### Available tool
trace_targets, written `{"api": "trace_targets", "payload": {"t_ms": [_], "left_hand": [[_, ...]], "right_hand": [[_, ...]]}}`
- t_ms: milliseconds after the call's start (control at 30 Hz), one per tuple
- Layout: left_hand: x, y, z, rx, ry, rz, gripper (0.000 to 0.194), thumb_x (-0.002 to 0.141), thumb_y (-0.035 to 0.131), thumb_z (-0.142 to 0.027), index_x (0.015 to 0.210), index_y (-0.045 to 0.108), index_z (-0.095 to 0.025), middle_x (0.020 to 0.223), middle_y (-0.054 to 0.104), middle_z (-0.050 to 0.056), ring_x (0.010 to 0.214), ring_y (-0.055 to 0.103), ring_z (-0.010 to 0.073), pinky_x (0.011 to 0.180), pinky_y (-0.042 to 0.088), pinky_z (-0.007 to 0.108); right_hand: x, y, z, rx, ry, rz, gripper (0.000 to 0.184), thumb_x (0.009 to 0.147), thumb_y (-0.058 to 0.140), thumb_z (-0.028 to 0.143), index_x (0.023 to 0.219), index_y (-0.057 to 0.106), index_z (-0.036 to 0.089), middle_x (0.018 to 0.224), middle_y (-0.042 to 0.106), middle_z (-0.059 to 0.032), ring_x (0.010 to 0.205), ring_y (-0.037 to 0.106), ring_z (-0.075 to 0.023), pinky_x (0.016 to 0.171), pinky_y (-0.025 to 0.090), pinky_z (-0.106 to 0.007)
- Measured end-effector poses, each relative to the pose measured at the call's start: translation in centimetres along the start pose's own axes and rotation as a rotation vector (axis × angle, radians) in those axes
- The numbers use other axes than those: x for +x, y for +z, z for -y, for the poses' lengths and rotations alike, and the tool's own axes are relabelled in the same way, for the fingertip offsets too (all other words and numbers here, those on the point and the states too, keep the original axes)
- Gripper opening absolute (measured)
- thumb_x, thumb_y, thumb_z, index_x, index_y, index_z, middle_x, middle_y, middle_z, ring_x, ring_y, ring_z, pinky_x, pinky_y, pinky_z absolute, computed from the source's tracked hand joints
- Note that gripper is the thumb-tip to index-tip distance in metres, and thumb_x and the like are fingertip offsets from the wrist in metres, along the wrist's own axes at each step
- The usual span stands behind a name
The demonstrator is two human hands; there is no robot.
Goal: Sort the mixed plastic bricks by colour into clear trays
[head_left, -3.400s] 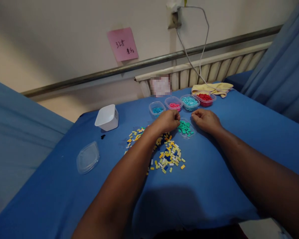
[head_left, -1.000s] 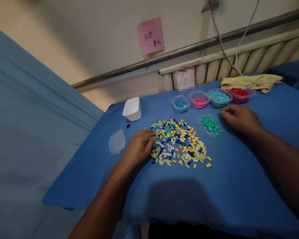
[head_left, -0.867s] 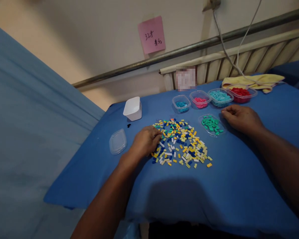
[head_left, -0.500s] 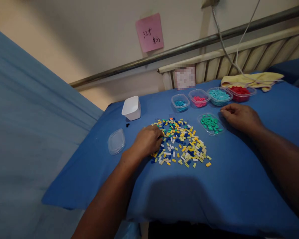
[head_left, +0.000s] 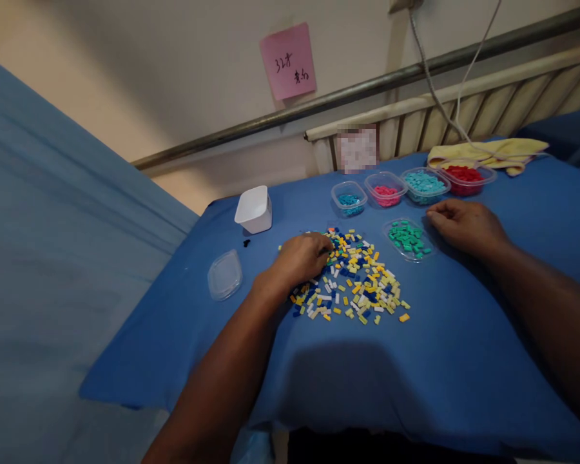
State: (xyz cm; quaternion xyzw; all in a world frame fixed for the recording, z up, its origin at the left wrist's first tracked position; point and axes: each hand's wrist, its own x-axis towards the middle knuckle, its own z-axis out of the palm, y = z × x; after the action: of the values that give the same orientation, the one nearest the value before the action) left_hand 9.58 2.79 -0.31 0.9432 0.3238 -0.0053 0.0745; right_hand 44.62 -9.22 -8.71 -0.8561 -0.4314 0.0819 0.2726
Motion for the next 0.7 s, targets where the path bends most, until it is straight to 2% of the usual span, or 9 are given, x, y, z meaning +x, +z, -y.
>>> {"api": "trace_targets", "payload": {"t_ms": [167, 300, 467, 600, 700], "left_hand": [[1.1, 0.1, -0.3, 0.034, -0.010, 0.059, 0.031, 0.097, 0.061, -0.019, 0.121, 0.081, -0.023, 0.125, 0.082, 0.007, 0.111, 0.075, 0.0281, 0.092, 0.055, 0.036], [1.4, -0.7, -0.5, 0.080, 0.047, 0.124, 0.032, 0.094, 0.061, -0.016, 0.117, 0.082, -0.023, 0.119, 0.083, 0.008, 0.103, 0.075, 0.0268, 0.084, 0.053, 0.033], [1.3, -0.9, -0.7, 0.099, 0.025, 0.152, 0.030, 0.090, 0.061, -0.015, 0.112, 0.080, -0.022, 0.109, 0.083, 0.008, 0.090, 0.073, 0.0246, 0.072, 0.048, 0.032], [1.0, -0.3, -1.3, 0.137, 0.061, 0.113, 0.027, 0.092, 0.063, -0.018, 0.114, 0.078, -0.022, 0.114, 0.081, 0.009, 0.102, 0.074, 0.0273, 0.078, 0.050, 0.033], [1.0, 0.4, -1.6, 0.145, 0.030, 0.089, 0.030, 0.091, 0.061, -0.014, 0.114, 0.078, -0.022, 0.117, 0.081, 0.010, 0.105, 0.074, 0.0280, 0.084, 0.053, 0.034]], "right_hand": [[-0.1, 0.0, 0.0, 0.014, -0.019, -0.016, 0.039, 0.096, 0.057, 0.050, 0.114, 0.081, 0.025, 0.106, 0.083, -0.0080, 0.092, 0.072, -0.0263, 0.077, 0.047, -0.036], [-0.1, 0.0, 0.0, 0.009, -0.010, -0.014, 0.040, 0.096, 0.058, 0.051, 0.115, 0.081, 0.025, 0.105, 0.083, -0.0074, 0.089, 0.071, -0.0256, 0.075, 0.046, -0.036], [0.0, -0.1, 0.1, 0.003, -0.025, -0.011, 0.037, 0.097, 0.058, 0.048, 0.113, 0.081, 0.025, 0.106, 0.083, -0.0070, 0.094, 0.072, -0.0257, 0.076, 0.046, -0.036], [0.0, -0.1, 0.0, -0.003, -0.014, -0.013, 0.038, 0.097, 0.058, 0.050, 0.114, 0.081, 0.025, 0.107, 0.083, -0.0071, 0.094, 0.072, -0.0263, 0.076, 0.046, -0.036], [0.1, 0.0, -0.1, -0.008, -0.011, -0.014, 0.038, 0.096, 0.059, 0.051, 0.113, 0.081, 0.026, 0.104, 0.083, -0.0068, 0.089, 0.072, -0.0259, 0.074, 0.046, -0.036]]}}
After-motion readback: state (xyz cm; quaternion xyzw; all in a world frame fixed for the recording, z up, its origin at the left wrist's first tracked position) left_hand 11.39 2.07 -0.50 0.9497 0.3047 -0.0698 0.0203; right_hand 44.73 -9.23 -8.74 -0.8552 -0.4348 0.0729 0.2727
